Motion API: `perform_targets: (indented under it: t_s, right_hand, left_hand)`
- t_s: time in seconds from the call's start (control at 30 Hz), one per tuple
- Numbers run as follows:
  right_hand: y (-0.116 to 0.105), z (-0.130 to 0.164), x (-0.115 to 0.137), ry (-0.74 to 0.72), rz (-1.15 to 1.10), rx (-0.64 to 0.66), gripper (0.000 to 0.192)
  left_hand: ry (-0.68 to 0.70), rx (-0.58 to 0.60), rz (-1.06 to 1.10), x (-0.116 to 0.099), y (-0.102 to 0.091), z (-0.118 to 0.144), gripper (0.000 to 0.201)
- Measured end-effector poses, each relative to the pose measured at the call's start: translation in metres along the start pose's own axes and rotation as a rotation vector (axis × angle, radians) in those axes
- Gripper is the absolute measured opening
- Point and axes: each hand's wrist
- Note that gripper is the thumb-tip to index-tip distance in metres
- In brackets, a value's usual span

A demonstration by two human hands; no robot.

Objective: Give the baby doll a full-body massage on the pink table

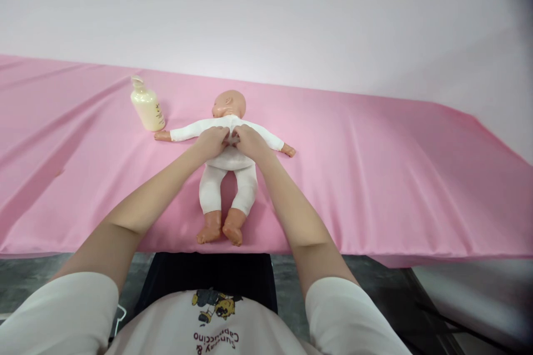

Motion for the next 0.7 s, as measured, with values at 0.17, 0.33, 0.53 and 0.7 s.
perform_targets:
  t_s: [0.17,0.33,0.53,0.7]
  right_hand:
    - [0.012,-0.009,-0.012,0.005,0.018,-0.030,0.024]
    - [0.014,-0.013,-0.016,-0.032,0.038,-0.027,0.027]
    - [0.021,-0.017,-0.023,-0.031,0.016,-0.088,0.023]
    - [0.037,-0.026,-0.035,-0.027,-0.058,-0.185,0.034]
  left_hand:
    - [-0.019,0.063,0.036,0.000,-0.005,-0.001,0.022]
    - [-0.014,0.023,0.037,0.007,0.009,-0.004,0.027]
    - [-0.022,-0.077,0.019,0.014,0.020,-0.004,0.027]
    - [-0.055,-0.067,0.037,0.016,0.024,-0.006,0.034]
Point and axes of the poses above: each hand's wrist, its own z-axis away from the middle knuckle, its own y-axis out of the palm, x = y × z, and after that the axes turned 12 degrees about -z, right-handed
